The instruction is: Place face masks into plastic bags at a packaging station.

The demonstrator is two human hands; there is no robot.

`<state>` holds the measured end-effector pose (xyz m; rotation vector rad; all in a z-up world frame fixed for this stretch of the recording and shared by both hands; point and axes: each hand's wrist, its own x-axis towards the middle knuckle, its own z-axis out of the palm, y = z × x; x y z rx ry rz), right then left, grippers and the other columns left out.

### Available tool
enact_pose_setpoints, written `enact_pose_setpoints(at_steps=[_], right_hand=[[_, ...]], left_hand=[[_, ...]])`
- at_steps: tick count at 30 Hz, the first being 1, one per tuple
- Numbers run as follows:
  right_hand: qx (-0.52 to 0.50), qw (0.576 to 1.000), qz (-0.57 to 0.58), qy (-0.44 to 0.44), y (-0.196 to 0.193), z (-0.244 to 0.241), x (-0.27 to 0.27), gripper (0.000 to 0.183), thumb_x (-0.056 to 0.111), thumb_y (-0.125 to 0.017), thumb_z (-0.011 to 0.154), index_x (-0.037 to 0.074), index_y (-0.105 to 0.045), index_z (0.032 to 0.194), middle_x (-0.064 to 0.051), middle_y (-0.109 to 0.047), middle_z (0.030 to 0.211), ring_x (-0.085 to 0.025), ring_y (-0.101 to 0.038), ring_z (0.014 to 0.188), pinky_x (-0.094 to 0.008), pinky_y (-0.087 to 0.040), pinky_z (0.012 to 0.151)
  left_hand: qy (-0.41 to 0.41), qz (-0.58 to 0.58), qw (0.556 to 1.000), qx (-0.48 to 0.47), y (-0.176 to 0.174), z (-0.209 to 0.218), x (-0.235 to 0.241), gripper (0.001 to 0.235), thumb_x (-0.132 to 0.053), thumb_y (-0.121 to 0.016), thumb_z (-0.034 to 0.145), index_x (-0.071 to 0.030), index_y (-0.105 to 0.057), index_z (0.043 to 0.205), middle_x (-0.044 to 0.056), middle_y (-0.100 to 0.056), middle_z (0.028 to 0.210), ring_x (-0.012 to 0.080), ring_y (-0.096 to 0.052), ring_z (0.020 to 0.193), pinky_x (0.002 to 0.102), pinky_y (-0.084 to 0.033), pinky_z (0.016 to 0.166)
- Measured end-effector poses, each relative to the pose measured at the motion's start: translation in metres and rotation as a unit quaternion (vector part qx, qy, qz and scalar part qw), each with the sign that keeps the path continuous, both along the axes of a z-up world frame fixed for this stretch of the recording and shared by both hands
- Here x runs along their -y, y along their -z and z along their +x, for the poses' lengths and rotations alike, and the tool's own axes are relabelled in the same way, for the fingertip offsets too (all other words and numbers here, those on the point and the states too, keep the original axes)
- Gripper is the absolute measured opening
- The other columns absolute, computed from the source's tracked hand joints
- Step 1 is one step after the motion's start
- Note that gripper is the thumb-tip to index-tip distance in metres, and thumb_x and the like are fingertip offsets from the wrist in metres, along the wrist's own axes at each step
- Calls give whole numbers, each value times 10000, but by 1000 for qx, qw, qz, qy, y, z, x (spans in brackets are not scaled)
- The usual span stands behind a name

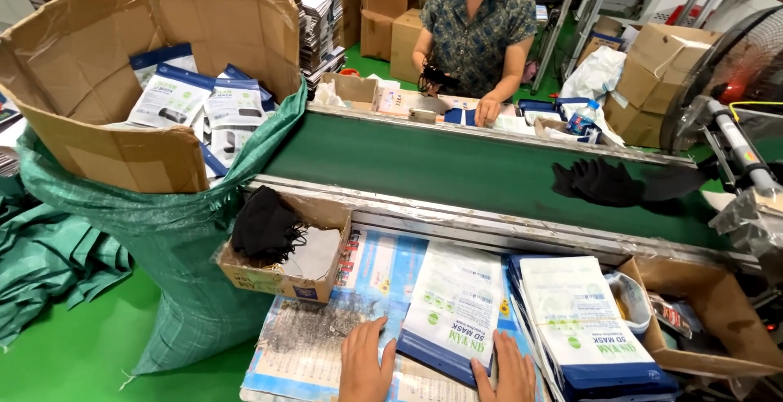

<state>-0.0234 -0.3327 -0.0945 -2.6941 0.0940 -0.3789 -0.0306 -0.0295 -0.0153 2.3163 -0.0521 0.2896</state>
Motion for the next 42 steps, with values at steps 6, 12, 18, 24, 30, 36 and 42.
enact_pose_setpoints(at_steps=[6,12,18,24,30,36,42], right_hand=[[201,954,20,-219,-106,-29,-25,736,341,-761,806,74,-498,1439,-245,-413,1544,-406,-387,1436,-493,-315,1142],[223,960,-79,-151,-217,104,54,816,289,-708,845,91,-364,1559,-355,-233,1624,-527,-287,1469,-562,-283,1172],[82,991,-36,102,-163,310,239,846,499,-667,908,72,-368,1574,-352,-357,1563,-507,-370,1430,-565,-348,1173],[3,991,-69,118,-144,366,184,708,600,-600,918,135,-533,1448,-213,-470,1507,-390,-439,1387,-580,-373,1085],[84,989,18,-121,-183,297,-27,569,606,-607,896,153,-743,1213,-141,-664,1212,-334,-588,1173,-464,-464,1011],[144,982,79,-94,-189,264,-50,570,588,-573,908,130,-721,1215,-144,-629,1348,-337,-570,1279,-448,-443,1041],[66,995,-34,-70,-175,290,-51,687,595,-460,993,120,-512,1487,-189,-460,1545,-417,-356,1462,-553,-258,1168]], left_hand=[[8,9,1000,20,18,3,2,448,-289,-605,943,-51,-562,1320,163,-597,1305,342,-479,1304,498,-304,1104],[-12,36,989,145,47,16,5,471,-302,-673,852,-75,-621,1261,166,-650,1202,376,-556,1205,514,-372,1042],[-49,83,990,104,111,41,-6,444,-356,-719,765,-114,-710,1136,133,-693,1112,341,-635,1115,518,-440,1009],[131,155,977,64,222,85,-41,407,-441,-676,904,-147,-754,1174,149,-685,1119,306,-667,1048,529,-533,934],[-49,122,991,40,96,37,-5,354,-396,-692,822,-167,-777,1077,95,-691,1095,287,-627,1125,512,-435,1006],[29,5,992,120,-56,69,4,300,-246,-619,923,-61,-700,1145,142,-681,1107,336,-601,1071,433,-461,942],[-3,194,964,181,-130,241,20,420,-401,-647,946,-40,-694,1154,181,-649,1136,388,-569,1091,493,-457,932]])
